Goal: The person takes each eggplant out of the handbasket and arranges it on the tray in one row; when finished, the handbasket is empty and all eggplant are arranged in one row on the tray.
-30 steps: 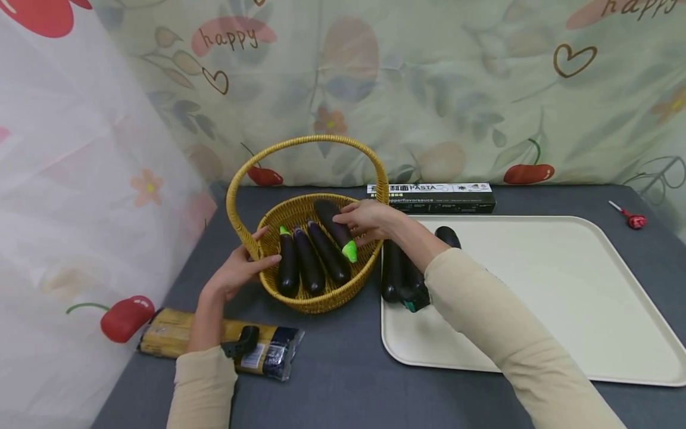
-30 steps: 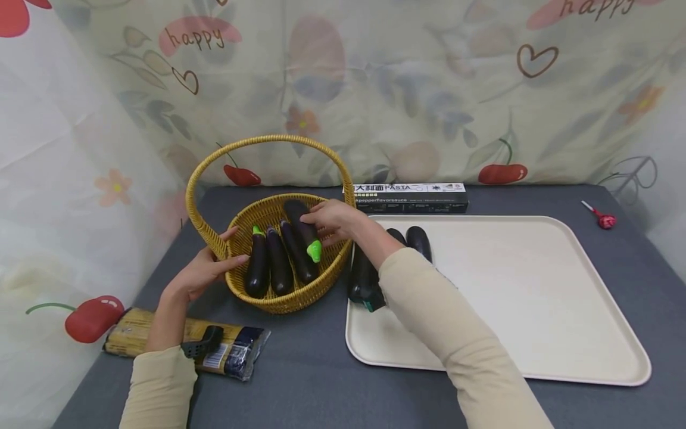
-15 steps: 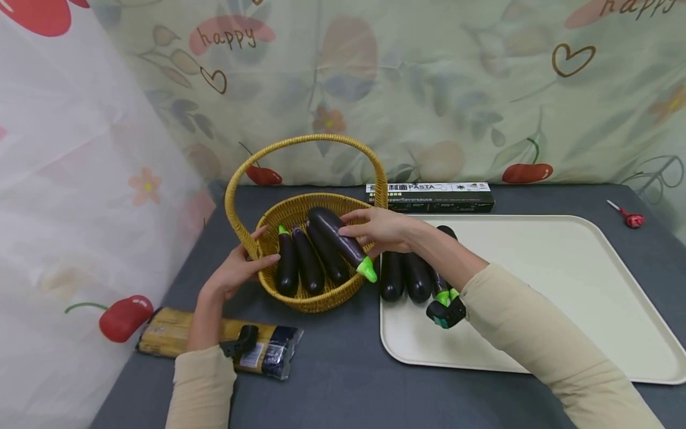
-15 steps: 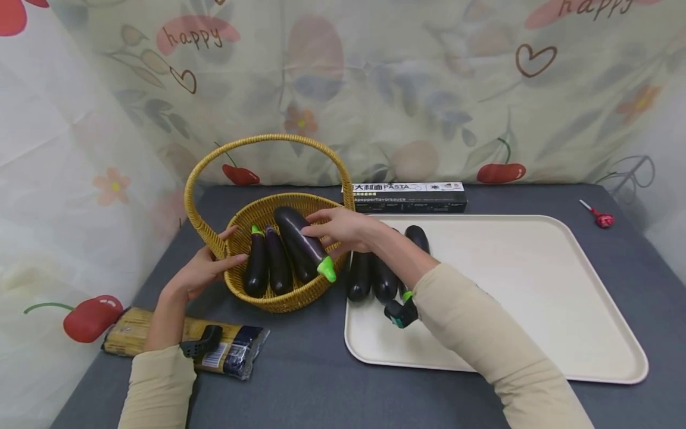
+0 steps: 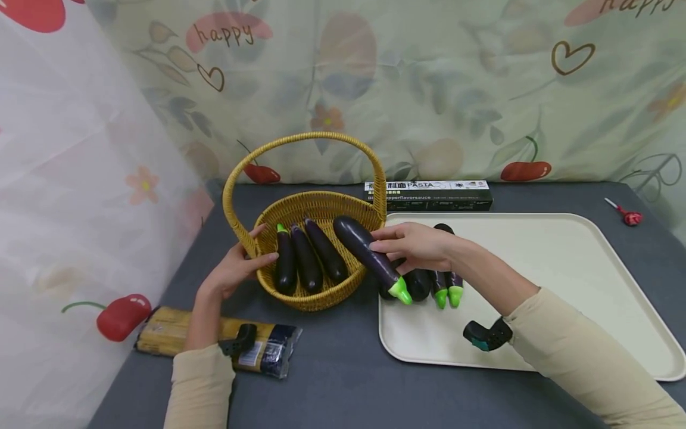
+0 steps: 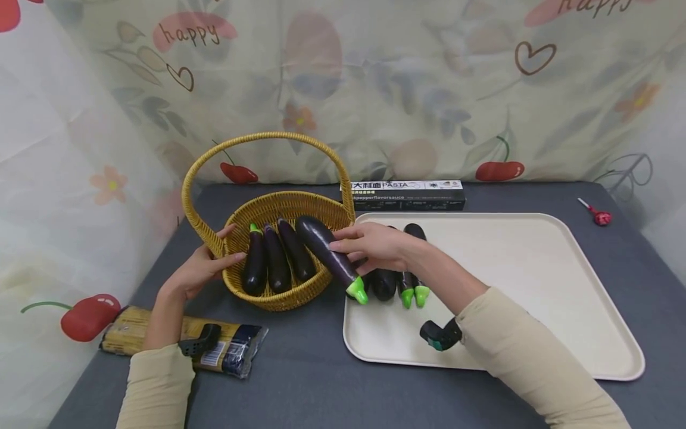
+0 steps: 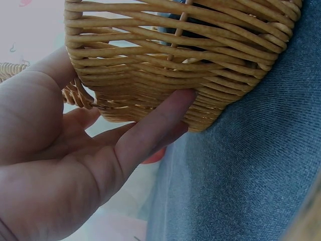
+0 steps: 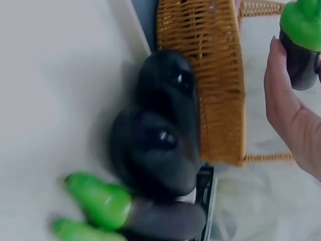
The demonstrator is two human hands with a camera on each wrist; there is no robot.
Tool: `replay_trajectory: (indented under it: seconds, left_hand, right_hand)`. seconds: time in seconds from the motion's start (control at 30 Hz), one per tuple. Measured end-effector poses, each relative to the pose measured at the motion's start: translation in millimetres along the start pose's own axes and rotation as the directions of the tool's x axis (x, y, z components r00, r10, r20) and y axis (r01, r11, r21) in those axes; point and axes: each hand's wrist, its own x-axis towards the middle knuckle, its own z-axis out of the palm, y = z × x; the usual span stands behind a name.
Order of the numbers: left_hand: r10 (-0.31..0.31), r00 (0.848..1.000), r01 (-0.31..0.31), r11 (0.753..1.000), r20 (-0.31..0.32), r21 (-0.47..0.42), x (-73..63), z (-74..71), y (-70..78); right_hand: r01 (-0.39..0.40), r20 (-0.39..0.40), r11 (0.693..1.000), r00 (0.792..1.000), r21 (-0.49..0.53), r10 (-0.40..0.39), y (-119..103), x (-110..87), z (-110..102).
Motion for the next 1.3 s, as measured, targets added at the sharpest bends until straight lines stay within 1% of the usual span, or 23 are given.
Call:
replay_trajectory:
  seconds: [0.23,0.37,0.57,0.67,0.77,0.93,1.13,1.3]
  left_hand:
    - [0.0,1.0,0.0,1.0,-0.004,0.009,-0.2,0.5,0.3]
    - [-0.004,1.0,0.004,1.0,-0.006,0.004,-1.0,0.9,0.8]
    - [-0.001,1.0,0.001,1.0,-0.009,0.002,-0.8,0.2,0.9]
    - [-0.003,1.0,0.003,1.0,-0.005,0.001,-0.6,-0.1,0.6]
    - [-0.005,1.0,0.005,1.0,-0.002,0.003,-0.3,-0.1,0.0]
    - [-0.007,1.0,0.007,1.0,-0.003,0.01,0.1,0.2,-0.1]
    - [-0.008,1.0,0.008,1.0,-0.001,0.011,-0.3,0.2,0.6]
    - [-0.011,1.0,0.011,1.0,-0.004,0.012,-0.1,0.7,0.3]
  right_hand:
    - [0.011,-0.073,1.0,0.997,0.002,-0.011,21,-20.6,-22]
    - [0.019,-0.092,1.0,0.996,0.016,-0.017,32,-34.7,-36]
    - [0.053,-0.147,0.998,0.988,0.017,-0.05,41,-58.0,-57]
    - [0.072,-0.172,0.997,0.983,0.025,-0.067,45,-66.1,-66]
    - [0.074,-0.196,0.997,0.978,0.028,-0.067,50,-72.3,-74]
    - [0.037,-0.252,0.999,0.967,0.003,-0.035,61,-77.4,-91]
    - [-0.009,-0.303,1.0,0.953,-0.026,0.001,73,-77.9,-107]
    - [-0.055,-0.369,0.998,0.928,-0.018,0.044,81,-78.3,-114]
